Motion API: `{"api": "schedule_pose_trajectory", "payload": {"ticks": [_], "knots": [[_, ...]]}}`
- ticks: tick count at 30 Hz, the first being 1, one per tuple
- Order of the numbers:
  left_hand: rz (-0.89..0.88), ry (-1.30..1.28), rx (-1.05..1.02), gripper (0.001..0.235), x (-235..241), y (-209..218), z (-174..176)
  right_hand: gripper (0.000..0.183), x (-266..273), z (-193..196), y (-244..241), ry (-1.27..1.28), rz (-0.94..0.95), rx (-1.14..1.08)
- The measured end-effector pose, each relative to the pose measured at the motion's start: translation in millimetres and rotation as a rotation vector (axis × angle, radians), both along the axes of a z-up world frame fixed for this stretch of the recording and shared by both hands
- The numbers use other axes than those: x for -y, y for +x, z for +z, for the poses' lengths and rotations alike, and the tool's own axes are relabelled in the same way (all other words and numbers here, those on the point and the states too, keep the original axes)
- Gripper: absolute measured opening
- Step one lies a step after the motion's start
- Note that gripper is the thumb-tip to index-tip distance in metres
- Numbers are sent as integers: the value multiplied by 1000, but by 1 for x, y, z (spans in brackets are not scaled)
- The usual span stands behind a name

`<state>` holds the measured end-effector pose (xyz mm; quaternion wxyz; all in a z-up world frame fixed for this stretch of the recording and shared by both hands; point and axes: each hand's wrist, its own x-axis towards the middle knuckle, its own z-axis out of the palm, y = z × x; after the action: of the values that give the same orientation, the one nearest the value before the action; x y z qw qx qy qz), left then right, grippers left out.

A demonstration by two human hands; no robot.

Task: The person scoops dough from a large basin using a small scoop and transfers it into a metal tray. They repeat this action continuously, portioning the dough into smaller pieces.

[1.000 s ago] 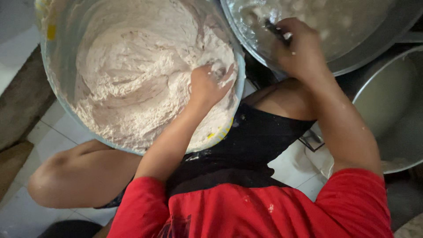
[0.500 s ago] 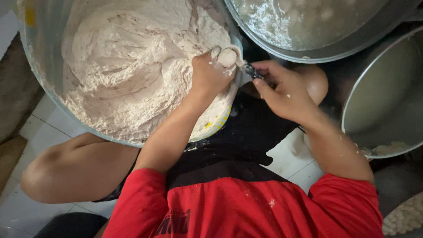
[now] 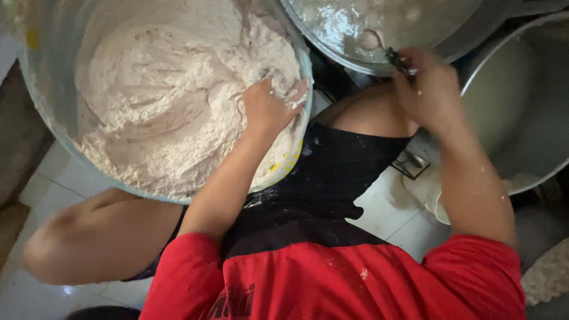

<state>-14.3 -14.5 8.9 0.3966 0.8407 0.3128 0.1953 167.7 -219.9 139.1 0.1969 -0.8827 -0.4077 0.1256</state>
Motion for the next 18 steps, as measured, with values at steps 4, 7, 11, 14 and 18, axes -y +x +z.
{"api": "schedule_pose_trajectory", "payload": {"ticks": [4,7,11,14,18], "knots": [[-8,-111,178,26,0,0,-11,29,-3,2,3,16,-29,30],[19,-111,204,23,6,5,-11,35,-6,0,-10,34,-117,-220],[42,-190,296,20,14,6,1,47,-17,-10,-45,144,-264,-860],[-29,-209,288,23,8,6,10,41,-27,-9,-58,185,225,-240],[-115,-286,113,20,5,10,16,38,-37,-4,-62,124,181,-433]]}}
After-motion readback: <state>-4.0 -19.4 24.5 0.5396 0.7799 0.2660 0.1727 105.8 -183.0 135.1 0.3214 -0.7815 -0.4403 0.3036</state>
